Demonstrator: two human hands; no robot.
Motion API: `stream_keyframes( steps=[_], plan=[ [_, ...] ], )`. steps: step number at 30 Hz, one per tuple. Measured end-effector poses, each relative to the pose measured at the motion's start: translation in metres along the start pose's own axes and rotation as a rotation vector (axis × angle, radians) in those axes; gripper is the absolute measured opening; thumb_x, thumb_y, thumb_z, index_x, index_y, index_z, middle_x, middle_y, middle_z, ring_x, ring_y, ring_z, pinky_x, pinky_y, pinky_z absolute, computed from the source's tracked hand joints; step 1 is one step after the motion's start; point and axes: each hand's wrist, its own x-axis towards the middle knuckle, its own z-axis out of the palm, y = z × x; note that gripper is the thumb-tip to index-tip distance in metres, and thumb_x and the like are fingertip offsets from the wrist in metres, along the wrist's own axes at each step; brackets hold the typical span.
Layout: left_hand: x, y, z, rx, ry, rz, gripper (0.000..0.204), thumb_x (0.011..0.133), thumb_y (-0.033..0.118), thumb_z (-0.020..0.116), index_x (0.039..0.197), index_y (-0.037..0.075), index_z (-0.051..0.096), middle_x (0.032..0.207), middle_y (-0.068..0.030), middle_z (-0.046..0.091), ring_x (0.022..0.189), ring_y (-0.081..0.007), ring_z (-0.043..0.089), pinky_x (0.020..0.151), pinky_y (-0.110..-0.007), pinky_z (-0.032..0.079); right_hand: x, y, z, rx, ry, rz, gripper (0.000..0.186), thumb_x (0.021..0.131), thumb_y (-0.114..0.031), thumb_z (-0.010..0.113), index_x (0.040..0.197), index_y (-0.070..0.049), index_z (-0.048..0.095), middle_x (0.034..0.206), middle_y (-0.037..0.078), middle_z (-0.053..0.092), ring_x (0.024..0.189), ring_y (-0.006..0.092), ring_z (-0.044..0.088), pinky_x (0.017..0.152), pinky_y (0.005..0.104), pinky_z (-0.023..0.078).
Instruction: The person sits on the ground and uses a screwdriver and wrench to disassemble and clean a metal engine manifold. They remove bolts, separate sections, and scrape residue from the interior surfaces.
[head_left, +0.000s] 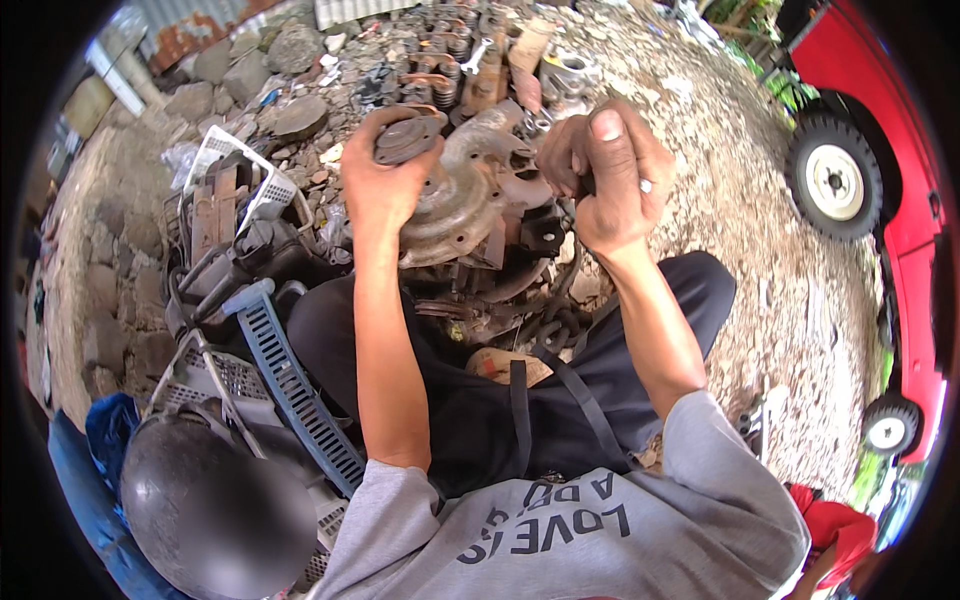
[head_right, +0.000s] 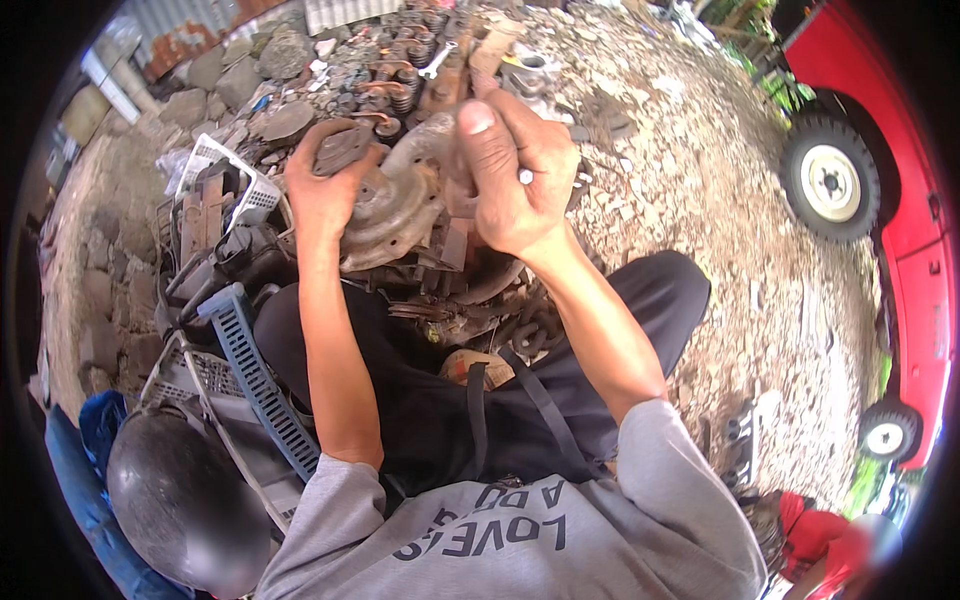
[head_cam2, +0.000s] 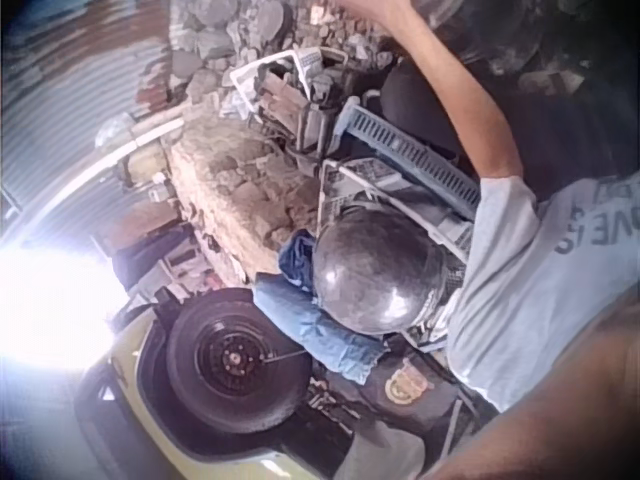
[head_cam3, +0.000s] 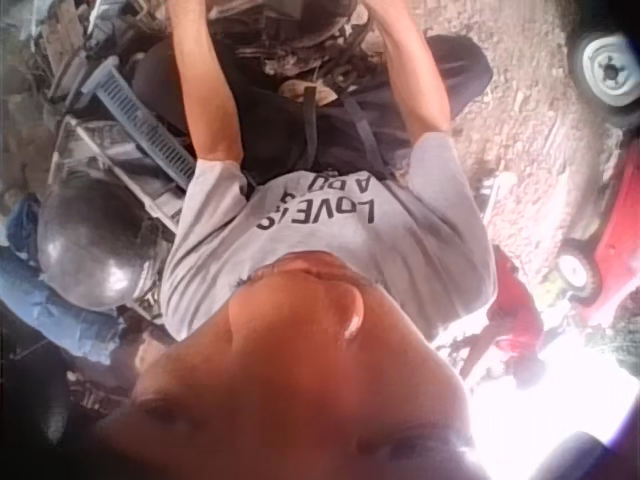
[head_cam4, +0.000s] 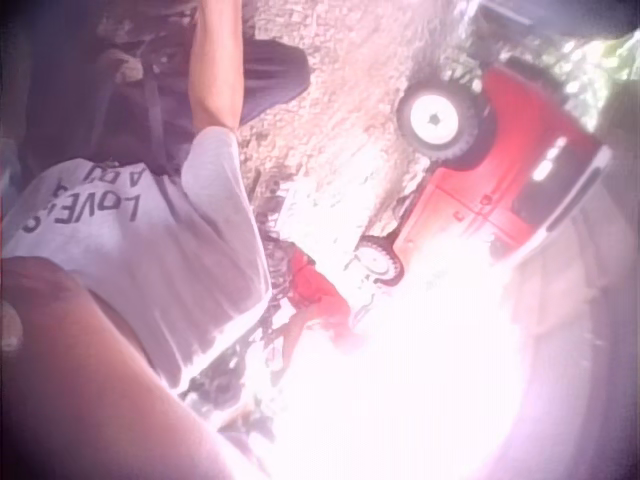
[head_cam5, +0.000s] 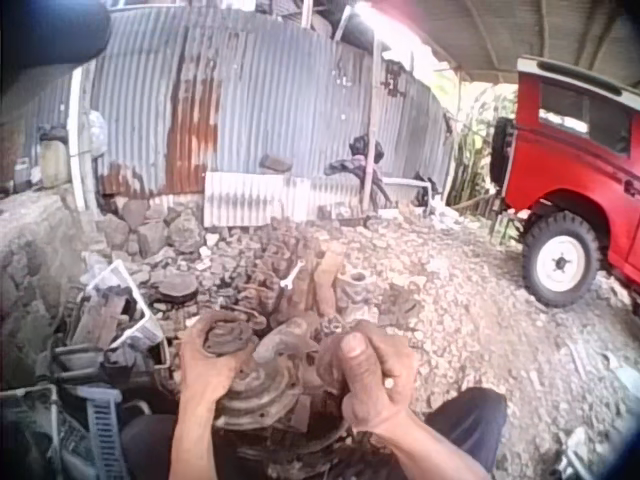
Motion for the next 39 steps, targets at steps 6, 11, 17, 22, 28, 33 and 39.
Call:
stream_keyframes(
  steps=[6, 11, 17, 22, 28, 33, 39],
  plan=[
    [0.001, -0.002, -0.007, 0.005, 0.019, -0.033, 0.034, 0.067, 0.007, 0.080, 0.100, 0.004, 0.072, 0.094, -0.0097, 0.075, 0.088, -0.0172, 0.071, 0.081, -0.030, 0.054, 0.011, -0.004, 0.005, -0.138, -0.019, -0.062, 0.043, 0.107, -0.026, 0.035, 0.071, -0.007, 0.046, 0.052, 0.002, 0.044, 0.042, 0.0110, 0.041, 0.039, 0.0279, 0.032],
    [0.004, 0.005, -0.001, 0.042, 0.031, -0.082, 0.038, 0.065, 0.011, 0.082, 0.100, 0.004, 0.072, 0.094, -0.0114, 0.075, 0.089, -0.0202, 0.073, 0.081, -0.031, 0.054, 0.014, 0.023, 0.006, 0.122, 0.084, 0.174, 0.042, 0.106, -0.024, 0.043, 0.070, -0.003, 0.048, 0.055, 0.004, 0.050, 0.045, 0.0104, 0.045, 0.043, 0.0260, 0.035],
    [0.004, 0.005, -0.004, 0.039, 0.020, -0.057, 0.036, 0.066, 0.010, 0.082, 0.100, 0.004, 0.072, 0.094, -0.0115, 0.075, 0.089, -0.0201, 0.073, 0.081, -0.031, 0.054, 0.023, -0.020, 0.004, 0.247, 0.078, 0.053, 0.041, 0.106, -0.021, 0.041, 0.070, -0.002, 0.048, 0.054, 0.003, 0.047, 0.045, 0.0103, 0.044, 0.043, 0.0261, 0.035],
    [0.005, -0.007, -0.004, -0.007, 0.010, -0.067, 0.034, 0.067, 0.009, 0.081, 0.099, 0.004, 0.073, 0.093, -0.0099, 0.075, 0.088, -0.0174, 0.072, 0.080, -0.031, 0.054, 0.031, -0.023, 0.002, 0.147, 0.001, 0.121, 0.041, 0.105, -0.022, 0.045, 0.070, -0.002, 0.048, 0.056, 0.003, 0.048, 0.048, 0.0095, 0.044, 0.045, 0.0261, 0.035],
    [0.011, -0.005, -0.007, -0.031, -0.018, -0.096, 0.034, 0.068, 0.009, 0.081, 0.100, 0.003, 0.073, 0.093, -0.0092, 0.075, 0.087, -0.0164, 0.071, 0.081, -0.030, 0.053, 0.031, -0.034, -0.004, 0.123, 0.018, -0.026, 0.045, 0.107, -0.027, 0.039, 0.070, -0.003, 0.047, 0.050, 0.002, 0.044, 0.042, 0.0116, 0.042, 0.040, 0.0280, 0.035],
    [0.012, 0.002, -0.004, -0.034, -0.013, -0.074, 0.033, 0.068, 0.008, 0.081, 0.099, 0.001, 0.072, 0.093, -0.0094, 0.075, 0.086, -0.0160, 0.071, 0.081, -0.029, 0.053, 0.010, 0.027, 0.011, -0.038, -0.022, 0.091, 0.037, 0.105, -0.024, 0.049, 0.076, -0.002, 0.057, 0.058, 0.001, 0.052, 0.051, 0.0098, 0.051, 0.048, 0.0268, 0.040],
    [0.012, -0.002, -0.009, -0.012, -0.026, -0.103, 0.033, 0.069, 0.008, 0.081, 0.100, 0.002, 0.073, 0.094, -0.0086, 0.075, 0.086, -0.0154, 0.071, 0.081, -0.029, 0.053, 0.030, -0.031, 0.008, 0.036, -0.036, -0.017, 0.040, 0.105, -0.021, 0.048, 0.071, -0.002, 0.054, 0.057, 0.002, 0.053, 0.049, 0.0087, 0.049, 0.046, 0.0263, 0.038]
  ],
)
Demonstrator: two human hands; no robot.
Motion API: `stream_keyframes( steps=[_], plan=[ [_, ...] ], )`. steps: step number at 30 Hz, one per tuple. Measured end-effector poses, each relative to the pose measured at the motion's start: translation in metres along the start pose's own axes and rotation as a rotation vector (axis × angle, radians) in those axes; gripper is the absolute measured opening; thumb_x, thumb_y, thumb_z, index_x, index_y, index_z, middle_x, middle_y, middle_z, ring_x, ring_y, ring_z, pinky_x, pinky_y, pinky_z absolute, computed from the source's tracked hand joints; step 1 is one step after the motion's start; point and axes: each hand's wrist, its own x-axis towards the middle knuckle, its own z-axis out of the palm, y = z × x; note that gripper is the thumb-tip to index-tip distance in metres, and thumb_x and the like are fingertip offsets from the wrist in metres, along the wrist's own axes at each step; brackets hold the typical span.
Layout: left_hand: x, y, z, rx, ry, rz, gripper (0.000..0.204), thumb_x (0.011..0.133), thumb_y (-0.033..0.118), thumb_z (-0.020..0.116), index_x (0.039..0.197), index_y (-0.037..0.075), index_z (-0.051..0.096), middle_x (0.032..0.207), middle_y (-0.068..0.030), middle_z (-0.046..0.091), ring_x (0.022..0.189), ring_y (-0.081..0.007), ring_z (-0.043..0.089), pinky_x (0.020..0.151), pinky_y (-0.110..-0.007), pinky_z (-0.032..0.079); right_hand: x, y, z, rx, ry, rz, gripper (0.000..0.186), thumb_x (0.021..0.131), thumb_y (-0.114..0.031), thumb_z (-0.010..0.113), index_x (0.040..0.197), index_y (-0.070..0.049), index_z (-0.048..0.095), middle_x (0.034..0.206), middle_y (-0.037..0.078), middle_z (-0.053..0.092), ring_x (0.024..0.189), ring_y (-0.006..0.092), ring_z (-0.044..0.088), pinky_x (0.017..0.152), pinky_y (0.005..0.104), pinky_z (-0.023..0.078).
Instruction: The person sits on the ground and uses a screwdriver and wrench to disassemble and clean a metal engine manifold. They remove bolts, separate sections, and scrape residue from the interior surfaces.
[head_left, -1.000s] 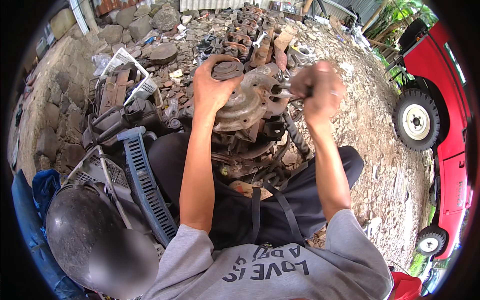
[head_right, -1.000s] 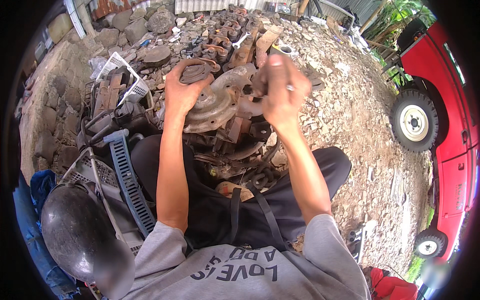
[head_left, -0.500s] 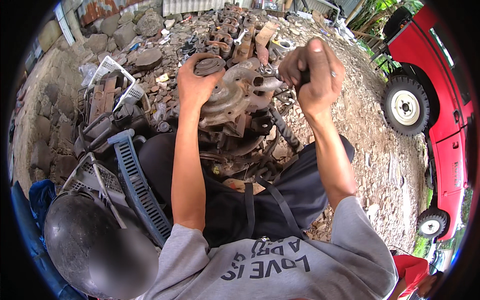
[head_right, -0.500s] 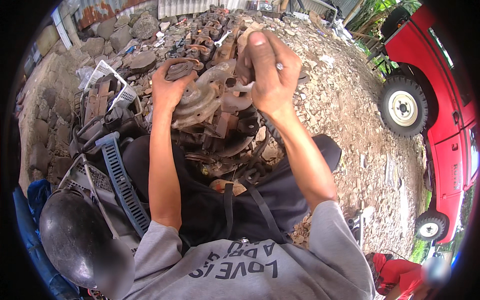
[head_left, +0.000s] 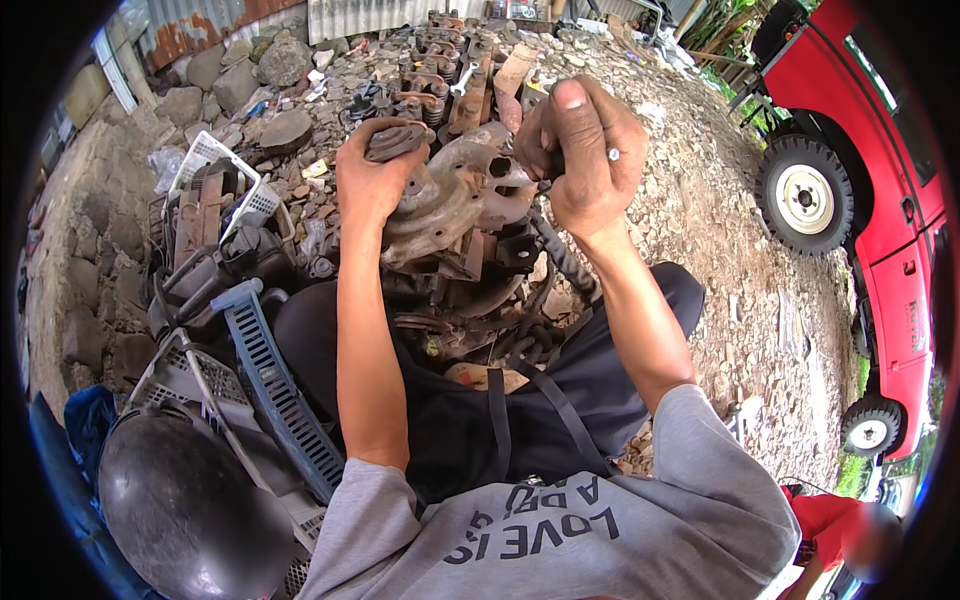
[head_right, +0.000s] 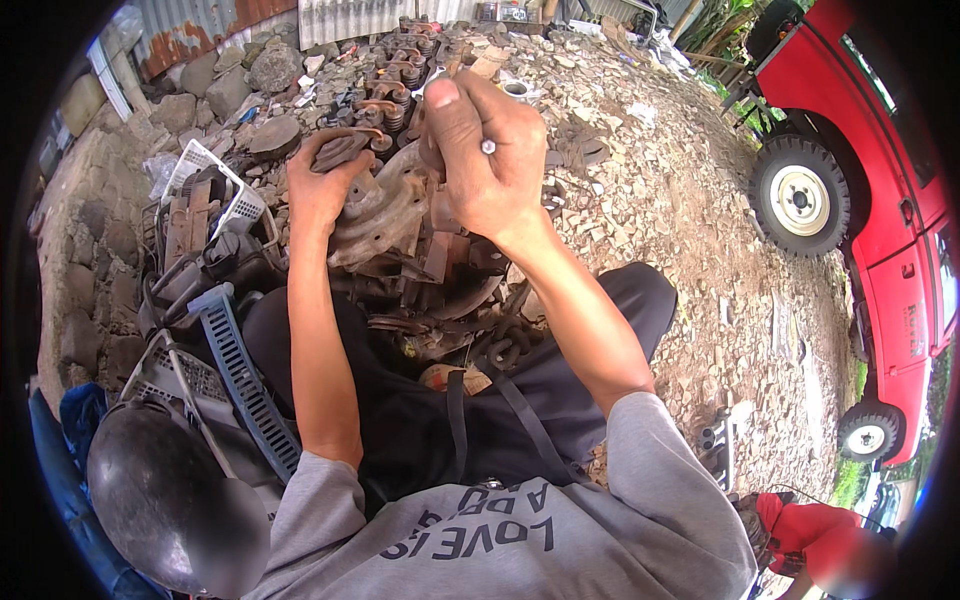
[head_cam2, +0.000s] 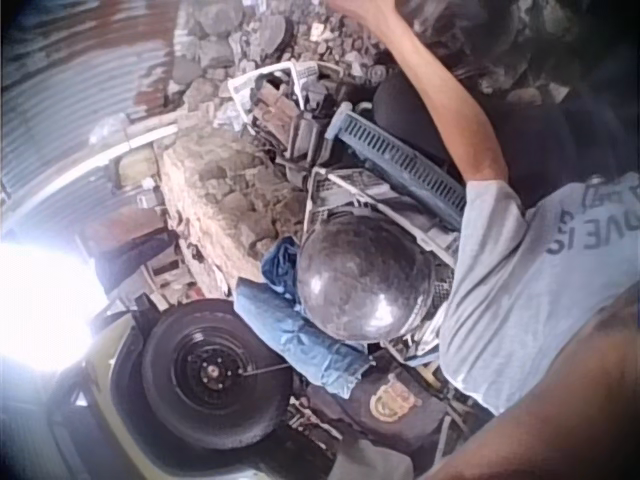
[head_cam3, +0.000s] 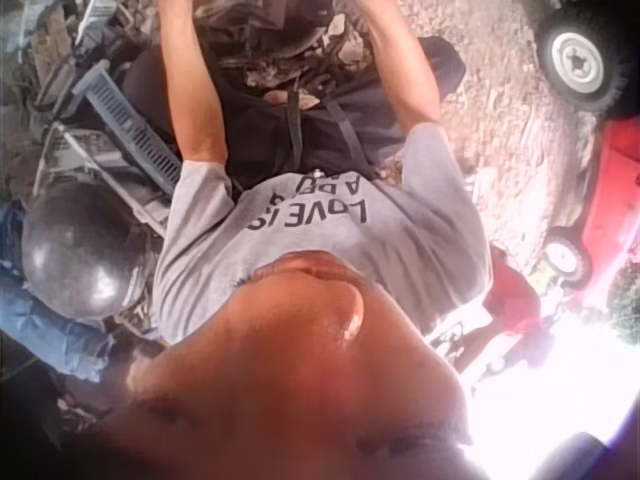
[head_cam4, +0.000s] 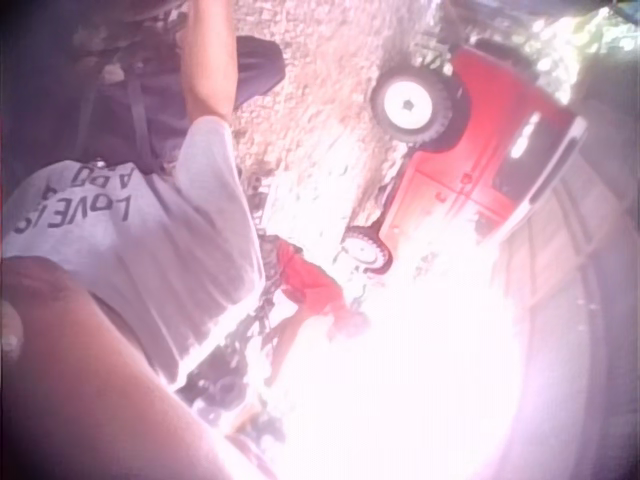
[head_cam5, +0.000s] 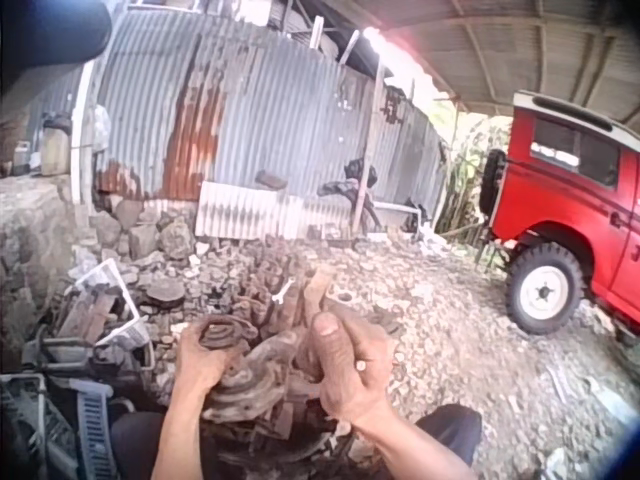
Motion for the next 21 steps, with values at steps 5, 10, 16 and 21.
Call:
stream_keyframes(
  steps=[5, 10, 16, 21],
  plan=[
    [-0.002, 0.001, 0.006, -0.017, 0.008, 0.019, 0.034, 0.068, 0.011, 0.082, 0.100, 0.001, 0.073, 0.093, -0.0095, 0.075, 0.086, -0.0157, 0.071, 0.080, -0.029, 0.053, -0.003, 0.018, -0.015, 0.056, 0.007, 0.069, 0.040, 0.106, -0.021, 0.046, 0.070, -0.004, 0.051, 0.055, 0.002, 0.050, 0.046, 0.0088, 0.047, 0.042, 0.0266, 0.037],
    [0.000, -0.002, -0.004, -0.010, 0.021, -0.023, 0.034, 0.068, 0.009, 0.081, 0.101, 0.002, 0.073, 0.093, -0.0093, 0.075, 0.086, -0.0160, 0.071, 0.080, -0.029, 0.053, 0.001, -0.004, -0.012, 0.299, 0.095, 0.000, 0.042, 0.106, -0.024, 0.044, 0.070, -0.003, 0.049, 0.052, 0.003, 0.047, 0.042, 0.0096, 0.042, 0.041, 0.0259, 0.034],
    [-0.003, 0.006, 0.011, 0.045, 0.023, 0.023, 0.033, 0.068, 0.010, 0.082, 0.100, 0.003, 0.073, 0.094, -0.0088, 0.075, 0.086, -0.0162, 0.071, 0.081, -0.029, 0.053, -0.029, 0.069, -0.009, 0.032, 0.048, 0.099, 0.039, 0.105, -0.021, 0.050, 0.071, -0.002, 0.052, 0.058, 0.001, 0.051, 0.050, 0.0088, 0.049, 0.046, 0.0278, 0.037],
    [0.002, 0.000, -0.004, -0.062, -0.001, -0.019, 0.033, 0.070, 0.007, 0.081, 0.100, 0.000, 0.071, 0.094, -0.0094, 0.075, 0.087, -0.0152, 0.070, 0.081, -0.029, 0.053, -0.002, -0.006, 0.009, 0.087, 0.052, 0.084, 0.040, 0.104, -0.021, 0.050, 0.070, -0.001, 0.051, 0.057, 0.002, 0.051, 0.049, 0.0085, 0.049, 0.045, 0.0278, 0.038]
  ],
)
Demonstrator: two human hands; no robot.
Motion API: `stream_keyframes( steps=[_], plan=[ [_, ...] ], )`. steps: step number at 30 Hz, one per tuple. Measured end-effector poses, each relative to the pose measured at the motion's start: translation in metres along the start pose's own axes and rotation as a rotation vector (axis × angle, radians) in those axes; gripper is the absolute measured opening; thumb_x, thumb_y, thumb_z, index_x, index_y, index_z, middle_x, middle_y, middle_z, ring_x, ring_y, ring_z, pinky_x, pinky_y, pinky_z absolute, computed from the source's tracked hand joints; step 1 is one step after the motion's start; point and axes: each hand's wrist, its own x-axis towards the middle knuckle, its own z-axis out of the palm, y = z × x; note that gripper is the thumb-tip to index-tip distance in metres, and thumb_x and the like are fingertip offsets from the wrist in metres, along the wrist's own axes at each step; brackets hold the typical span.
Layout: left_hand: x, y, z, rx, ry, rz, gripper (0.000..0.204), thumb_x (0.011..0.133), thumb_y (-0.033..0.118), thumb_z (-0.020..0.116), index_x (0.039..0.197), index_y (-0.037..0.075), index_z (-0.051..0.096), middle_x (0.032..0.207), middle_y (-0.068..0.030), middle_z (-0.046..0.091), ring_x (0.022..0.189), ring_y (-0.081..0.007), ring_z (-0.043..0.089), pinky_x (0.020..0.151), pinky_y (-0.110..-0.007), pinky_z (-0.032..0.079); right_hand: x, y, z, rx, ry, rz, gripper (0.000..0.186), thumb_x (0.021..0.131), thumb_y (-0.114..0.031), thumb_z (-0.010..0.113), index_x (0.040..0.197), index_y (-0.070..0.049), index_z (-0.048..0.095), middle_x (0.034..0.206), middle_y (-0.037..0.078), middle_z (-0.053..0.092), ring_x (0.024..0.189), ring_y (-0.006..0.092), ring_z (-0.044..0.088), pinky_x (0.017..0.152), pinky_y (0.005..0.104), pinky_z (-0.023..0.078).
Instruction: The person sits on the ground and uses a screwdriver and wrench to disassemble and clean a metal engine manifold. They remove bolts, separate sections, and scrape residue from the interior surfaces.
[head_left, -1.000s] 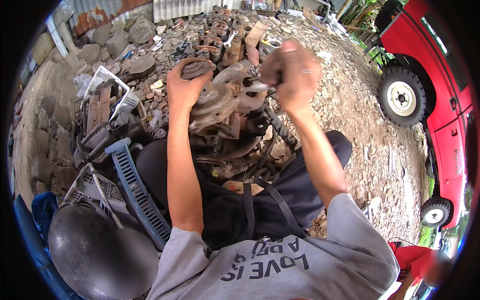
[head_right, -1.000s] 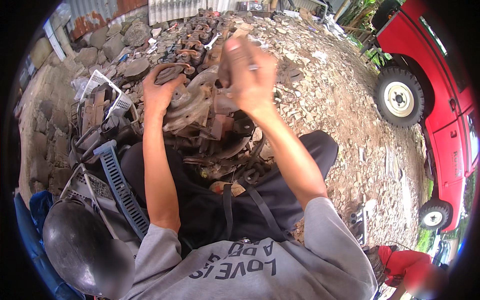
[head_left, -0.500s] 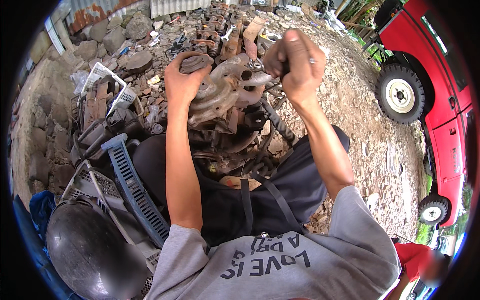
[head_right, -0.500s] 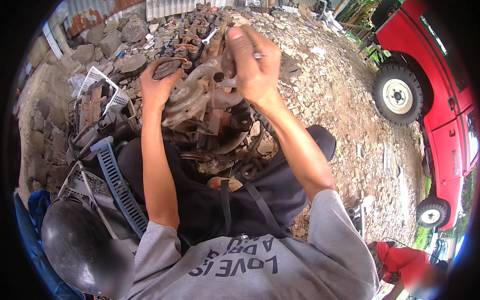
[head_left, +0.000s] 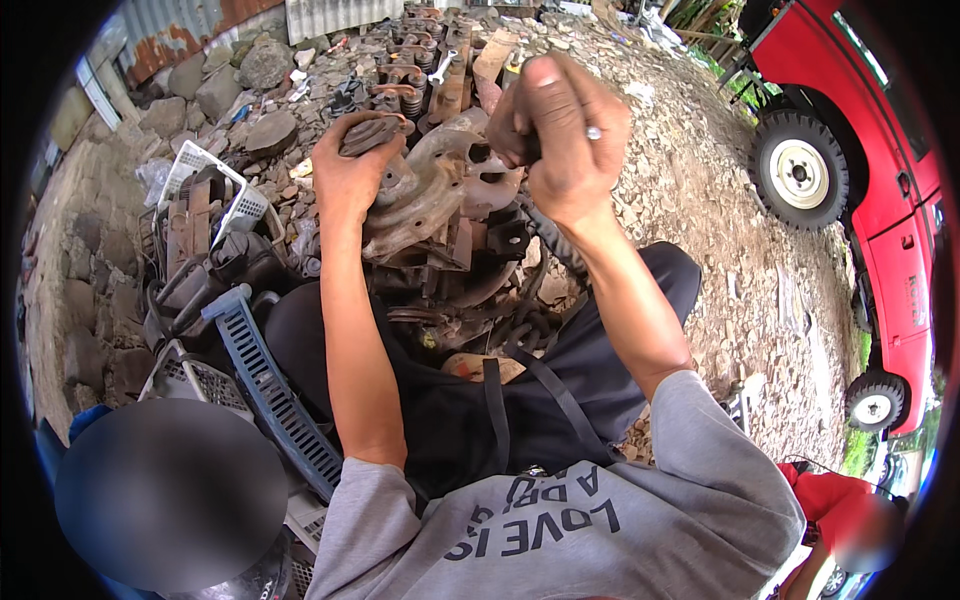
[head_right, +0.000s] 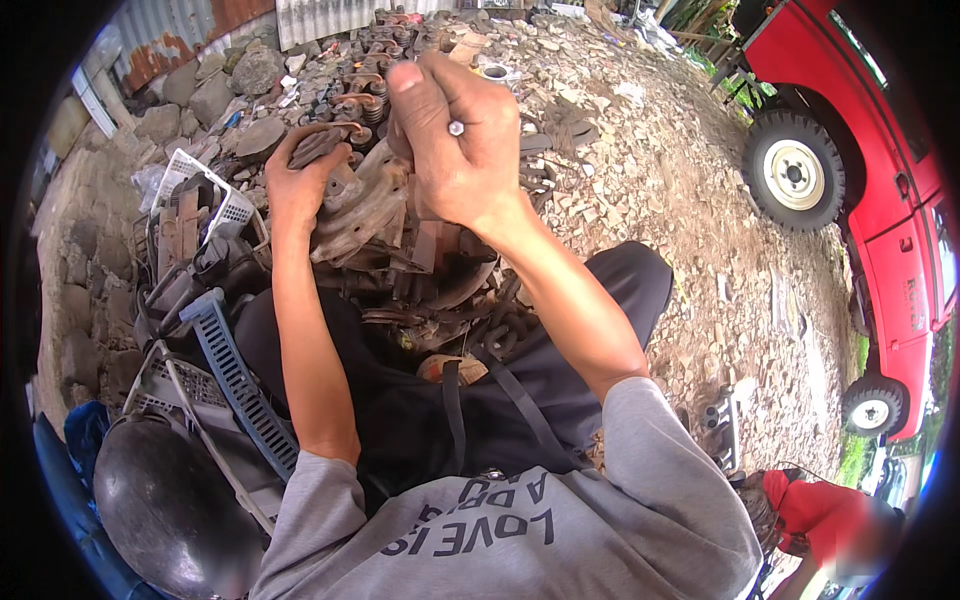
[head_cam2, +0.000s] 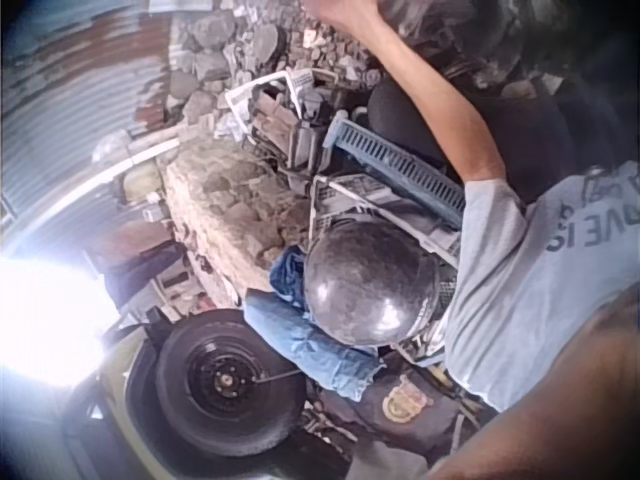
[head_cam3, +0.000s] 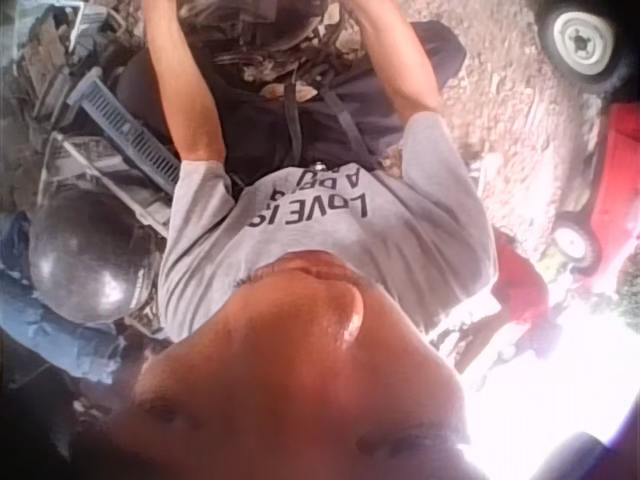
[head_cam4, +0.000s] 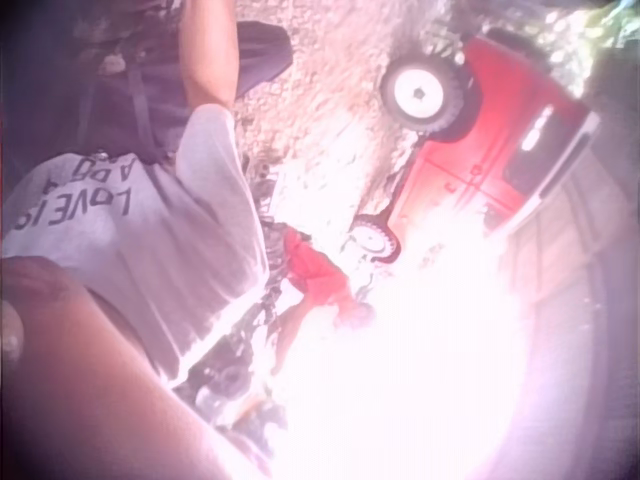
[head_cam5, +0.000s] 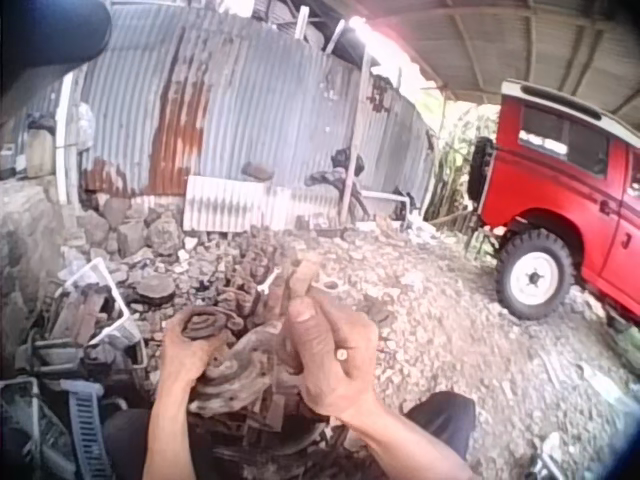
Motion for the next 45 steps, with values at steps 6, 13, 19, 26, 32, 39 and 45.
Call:
stream_keyframes(
  steps=[6, 13, 19, 26, 32, 39, 45],
  plan=[
    [-0.001, -0.002, 0.012, -0.025, 0.004, 0.043, 0.033, 0.070, 0.007, 0.081, 0.100, -0.001, 0.071, 0.094, -0.0098, 0.075, 0.087, -0.0155, 0.070, 0.081, -0.029, 0.053, -0.018, 0.066, -0.010, -0.226, -0.010, -0.092, 0.036, 0.103, -0.018, 0.052, 0.071, 0.000, 0.052, 0.053, 0.005, 0.049, 0.045, 0.0131, 0.047, 0.045, 0.0294, 0.036],
    [0.001, -0.005, 0.001, 0.033, 0.003, 0.013, 0.032, 0.070, 0.006, 0.081, 0.100, -0.001, 0.071, 0.095, -0.0099, 0.075, 0.085, -0.0160, 0.070, 0.081, -0.029, 0.053, -0.018, 0.022, -0.012, -0.134, -0.033, -0.018, 0.032, 0.102, -0.014, 0.052, 0.073, 0.000, 0.054, 0.055, 0.005, 0.052, 0.047, 0.0132, 0.049, 0.046, 0.0312, 0.039],
    [0.002, -0.007, 0.004, -0.001, -0.009, 0.003, 0.034, 0.069, 0.006, 0.081, 0.101, 0.001, 0.072, 0.094, -0.0093, 0.075, 0.087, -0.0154, 0.070, 0.081, -0.029, 0.053, -0.026, 0.029, -0.014, -0.083, -0.001, -0.030, 0.033, 0.102, -0.013, 0.051, 0.071, -0.001, 0.054, 0.053, 0.005, 0.053, 0.047, 0.0145, 0.054, 0.045, 0.0303, 0.040],
    [0.000, -0.005, 0.007, 0.043, -0.019, 0.032, 0.034, 0.069, 0.007, 0.081, 0.101, 0.001, 0.072, 0.093, -0.0093, 0.075, 0.085, -0.0149, 0.070, 0.080, -0.029, 0.054, -0.032, 0.067, -0.019, -0.114, -0.025, -0.055, 0.032, 0.100, -0.012, 0.051, 0.071, 0.001, 0.055, 0.054, 0.005, 0.053, 0.044, 0.0151, 0.053, 0.045, 0.0298, 0.039],
    [-0.002, -0.001, 0.009, -0.001, -0.015, 0.002, 0.036, 0.068, 0.007, 0.081, 0.102, -0.001, 0.071, 0.092, -0.0103, 0.074, 0.084, -0.0153, 0.070, 0.080, -0.029, 0.053, -0.045, 0.062, -0.024, -0.198, -0.030, -0.073, 0.031, 0.101, -0.011, 0.050, 0.073, 0.001, 0.055, 0.056, 0.006, 0.053, 0.046, 0.0165, 0.052, 0.047, 0.0317, 0.040],
    [-0.007, 0.004, 0.005, 0.092, -0.001, 0.046, 0.035, 0.068, 0.008, 0.082, 0.100, 0.000, 0.070, 0.094, -0.0083, 0.074, 0.087, -0.0147, 0.070, 0.082, -0.028, 0.053, -0.028, 0.024, -0.061, 0.115, 0.098, -0.044, 0.041, 0.105, -0.032, 0.038, 0.070, -0.010, 0.042, 0.046, 0.002, 0.035, 0.041, 0.0149, 0.039, 0.045, 0.0358, 0.042],
    [-0.011, 0.007, 0.005, 0.094, 0.012, 0.037, 0.034, 0.069, 0.007, 0.083, 0.100, 0.001, 0.070, 0.095, -0.0071, 0.073, 0.086, -0.0138, 0.069, 0.082, -0.028, 0.052, -0.038, 0.001, -0.060, 0.334, 0.102, -0.122, 0.040, 0.107, -0.024, 0.038, 0.070, -0.007, 0.043, 0.050, 0.004, 0.044, 0.043, 0.0139, 0.044, 0.045, 0.0299, 0.042]
  ],
)
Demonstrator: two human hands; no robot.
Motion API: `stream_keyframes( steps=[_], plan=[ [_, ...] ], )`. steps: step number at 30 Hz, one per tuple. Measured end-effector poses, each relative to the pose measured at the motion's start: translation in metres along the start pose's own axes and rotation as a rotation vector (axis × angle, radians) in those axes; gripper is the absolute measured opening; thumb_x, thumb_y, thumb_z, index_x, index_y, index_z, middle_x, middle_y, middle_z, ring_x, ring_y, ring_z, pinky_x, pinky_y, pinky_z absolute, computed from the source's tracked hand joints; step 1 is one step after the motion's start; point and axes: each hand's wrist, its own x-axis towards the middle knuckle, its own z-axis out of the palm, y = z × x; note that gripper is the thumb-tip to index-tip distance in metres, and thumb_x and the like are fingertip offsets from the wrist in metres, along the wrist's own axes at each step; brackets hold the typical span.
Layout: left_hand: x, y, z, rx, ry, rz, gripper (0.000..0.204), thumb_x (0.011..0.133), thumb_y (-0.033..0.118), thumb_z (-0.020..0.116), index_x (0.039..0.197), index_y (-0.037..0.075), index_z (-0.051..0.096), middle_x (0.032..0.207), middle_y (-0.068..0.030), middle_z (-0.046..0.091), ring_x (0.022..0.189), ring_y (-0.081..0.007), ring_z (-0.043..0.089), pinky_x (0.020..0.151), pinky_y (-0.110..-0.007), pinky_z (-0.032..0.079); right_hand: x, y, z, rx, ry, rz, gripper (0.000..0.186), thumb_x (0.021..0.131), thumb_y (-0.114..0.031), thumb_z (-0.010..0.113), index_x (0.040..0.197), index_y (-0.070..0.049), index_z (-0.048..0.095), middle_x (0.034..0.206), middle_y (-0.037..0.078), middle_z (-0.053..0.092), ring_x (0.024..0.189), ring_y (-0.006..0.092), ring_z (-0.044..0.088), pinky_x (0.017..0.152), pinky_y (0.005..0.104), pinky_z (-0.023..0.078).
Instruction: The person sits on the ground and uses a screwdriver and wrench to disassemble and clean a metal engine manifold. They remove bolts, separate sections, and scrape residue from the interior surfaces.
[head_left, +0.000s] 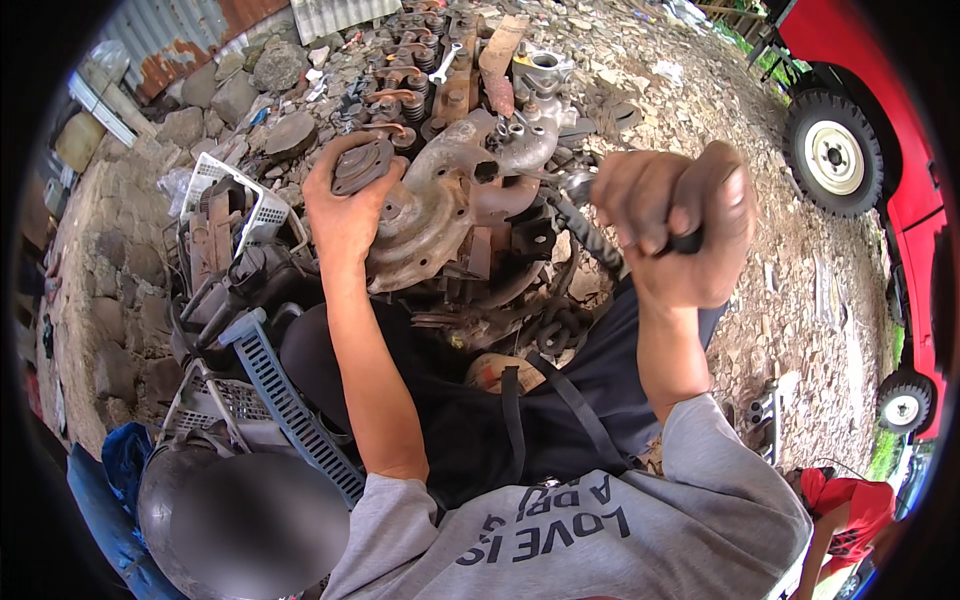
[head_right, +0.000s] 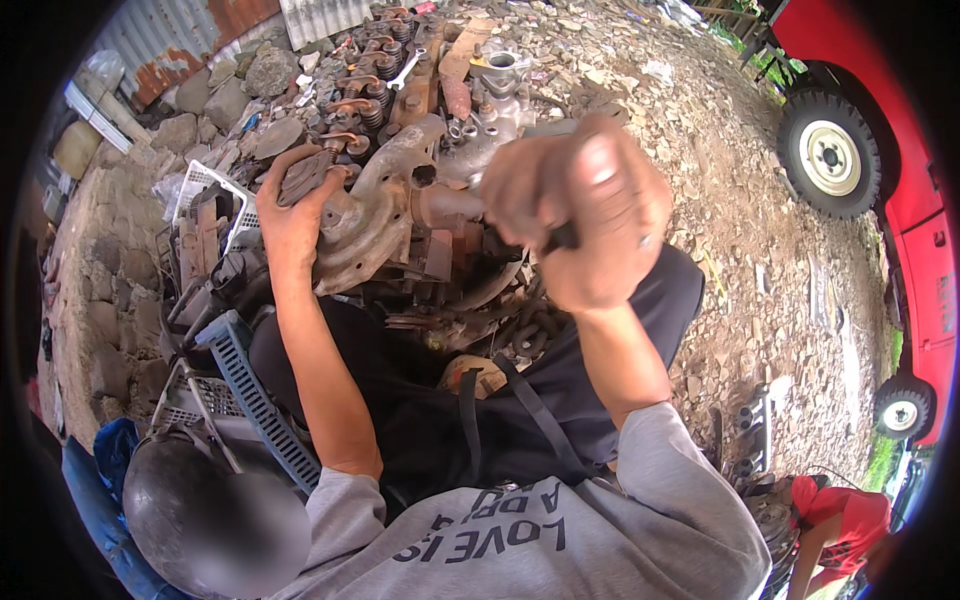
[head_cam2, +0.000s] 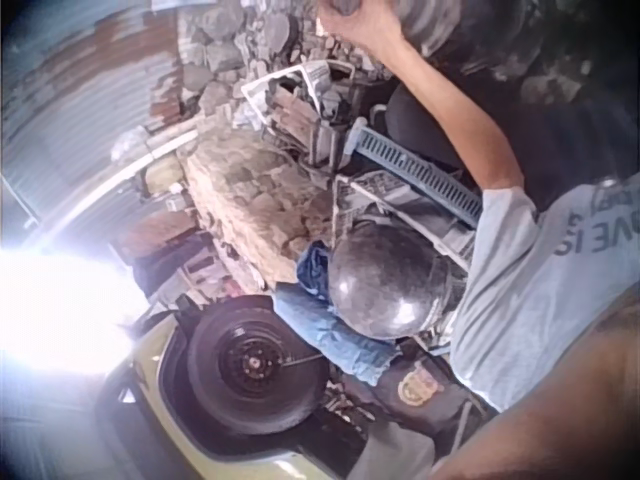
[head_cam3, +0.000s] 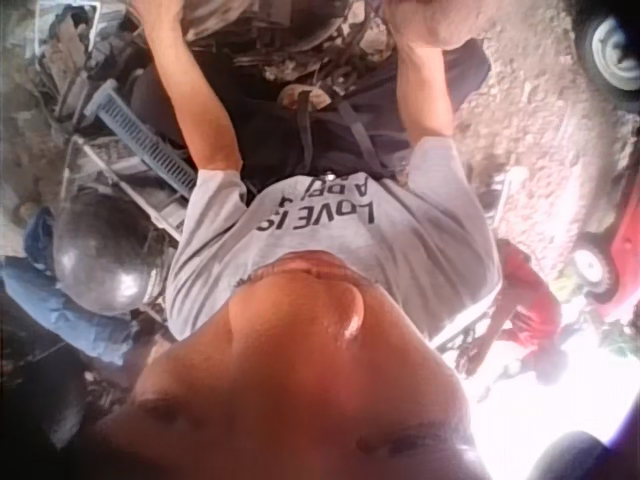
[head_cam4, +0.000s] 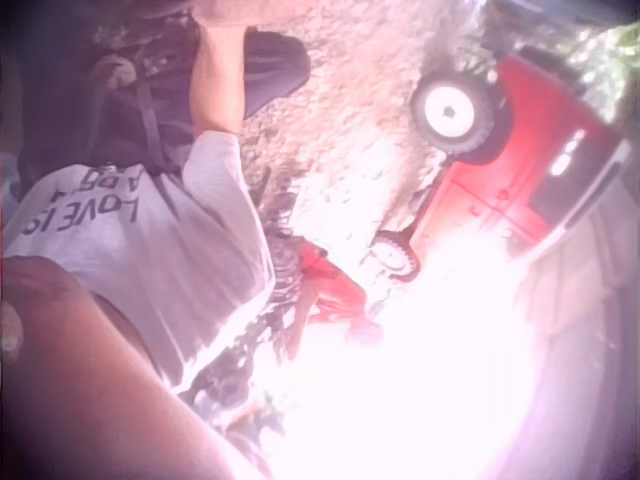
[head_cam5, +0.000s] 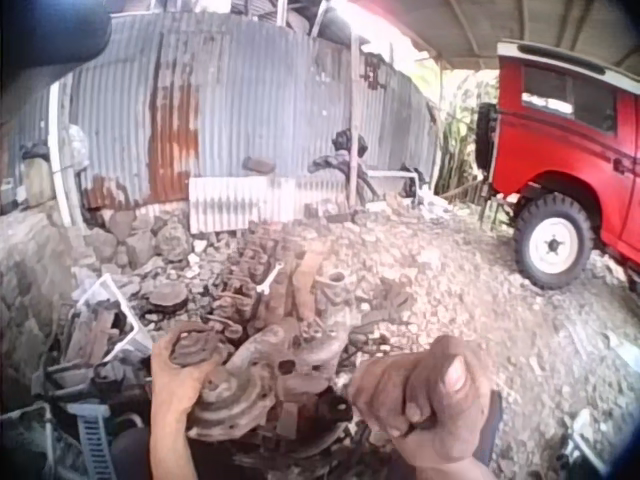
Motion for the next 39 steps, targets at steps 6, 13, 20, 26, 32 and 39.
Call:
stream_keyframes(
  steps=[6, 13, 20, 26, 32, 39],
  plan=[
    [-0.004, 0.007, 0.007, 0.132, 0.006, 0.095, 0.035, 0.070, 0.007, 0.083, 0.101, 0.001, 0.067, 0.093, -0.0072, 0.070, 0.086, -0.0127, 0.066, 0.082, -0.027, 0.052, -0.015, 0.062, -0.007, -0.474, -0.248, 0.144, 0.045, 0.106, -0.022, 0.038, 0.064, -0.006, 0.041, 0.055, 0.003, 0.048, 0.046, 0.0150, 0.045, 0.050, 0.0325, 0.042],
    [-0.029, 0.004, 0.013, 0.076, 0.008, 0.190, 0.055, 0.071, 0.006, 0.086, 0.116, 0.003, 0.056, 0.103, -0.0094, 0.066, 0.091, -0.0173, 0.067, 0.084, -0.030, 0.053, -0.005, 0.029, -0.057, -0.210, 0.033, 0.127, 0.043, 0.106, -0.031, 0.038, 0.070, -0.008, 0.041, 0.049, 0.006, 0.041, 0.044, 0.0171, 0.042, 0.052, 0.0347, 0.044],
    [-0.040, 0.008, 0.013, 0.341, 0.093, 0.466, 0.053, 0.068, 0.008, 0.088, 0.112, 0.003, 0.058, 0.103, -0.0110, 0.066, 0.090, -0.0210, 0.067, 0.083, -0.032, 0.053, -0.031, 0.060, -0.103, -0.158, 0.349, 0.423, 0.042, 0.105, -0.030, 0.045, 0.071, -0.006, 0.041, 0.051, 0.007, 0.040, 0.046, 0.0181, 0.041, 0.051, 0.0346, 0.041],
    [-0.054, 0.019, -0.001, 0.374, 0.149, 0.804, 0.047, 0.064, 0.005, 0.089, 0.104, 0.002, 0.064, 0.093, -0.0138, 0.069, 0.077, -0.0241, 0.069, 0.074, -0.034, 0.055, -0.026, 0.051, -0.100, -0.176, 0.334, 0.390, 0.042, 0.105, -0.030, 0.045, 0.071, -0.006, 0.041, 0.052, 0.007, 0.041, 0.047, 0.0174, 0.041, 0.052, 0.0336, 0.042],
    [-0.044, 0.038, -0.004, 0.508, 0.068, 1.064, 0.035, 0.066, 0.000, 0.078, 0.100, 0.005, 0.071, 0.088, -0.0142, 0.069, 0.077, -0.0300, 0.071, 0.072, -0.038, 0.059, -0.029, 0.054, -0.101, -0.229, 0.285, 0.326, 0.042, 0.106, -0.026, 0.044, 0.071, -0.004, 0.042, 0.054, 0.008, 0.045, 0.048, 0.0156, 0.042, 0.051, 0.0319, 0.041],
    [-0.028, 0.008, 0.002, 0.551, -0.028, 1.087, 0.043, 0.057, 0.007, 0.076, 0.100, 0.007, 0.075, 0.087, -0.0126, 0.067, 0.077, -0.0292, 0.069, 0.069, -0.038, 0.058, -0.042, 0.074, -0.091, -0.411, 0.197, 0.359, 0.038, 0.104, -0.022, 0.053, 0.071, -0.002, 0.052, 0.056, 0.001, 0.051, 0.051, 0.0073, 0.047, 0.050, 0.0258, 0.037]
  ],
)
